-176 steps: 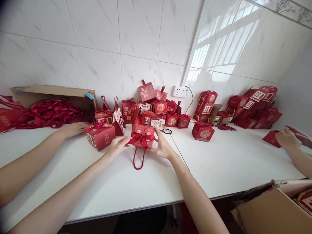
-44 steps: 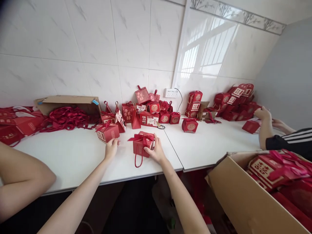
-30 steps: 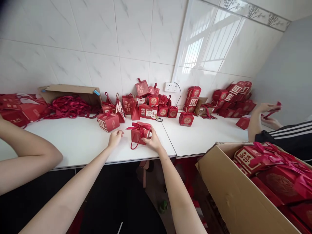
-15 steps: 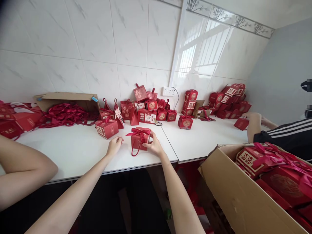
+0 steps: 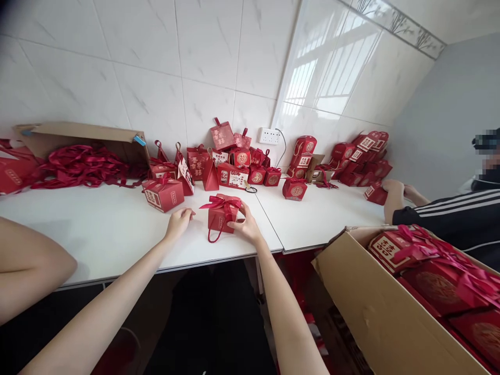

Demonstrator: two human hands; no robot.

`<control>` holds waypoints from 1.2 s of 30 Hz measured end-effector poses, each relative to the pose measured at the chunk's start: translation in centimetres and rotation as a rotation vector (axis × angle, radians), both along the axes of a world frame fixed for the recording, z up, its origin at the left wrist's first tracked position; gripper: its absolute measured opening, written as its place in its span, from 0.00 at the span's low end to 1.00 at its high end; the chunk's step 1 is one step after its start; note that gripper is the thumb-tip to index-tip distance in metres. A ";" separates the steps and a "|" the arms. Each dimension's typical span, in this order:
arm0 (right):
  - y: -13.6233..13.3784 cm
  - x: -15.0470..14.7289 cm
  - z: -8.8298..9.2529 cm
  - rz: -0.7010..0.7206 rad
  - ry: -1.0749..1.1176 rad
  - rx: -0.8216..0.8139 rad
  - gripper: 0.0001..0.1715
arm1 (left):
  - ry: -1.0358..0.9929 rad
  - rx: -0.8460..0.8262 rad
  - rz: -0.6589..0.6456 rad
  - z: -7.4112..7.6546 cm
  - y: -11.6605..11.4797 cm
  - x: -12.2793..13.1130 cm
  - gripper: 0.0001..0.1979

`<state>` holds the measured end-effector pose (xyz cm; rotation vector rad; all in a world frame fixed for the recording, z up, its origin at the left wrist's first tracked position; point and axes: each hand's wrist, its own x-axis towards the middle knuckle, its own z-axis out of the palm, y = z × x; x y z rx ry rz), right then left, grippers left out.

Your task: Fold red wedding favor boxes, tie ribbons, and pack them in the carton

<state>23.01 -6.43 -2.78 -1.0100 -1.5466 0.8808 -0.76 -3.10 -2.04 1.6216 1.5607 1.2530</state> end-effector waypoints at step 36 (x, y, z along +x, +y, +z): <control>0.2 -0.1 -0.1 -0.037 0.021 -0.022 0.45 | 0.083 -0.056 -0.102 -0.6 -0.3 0.8 0.14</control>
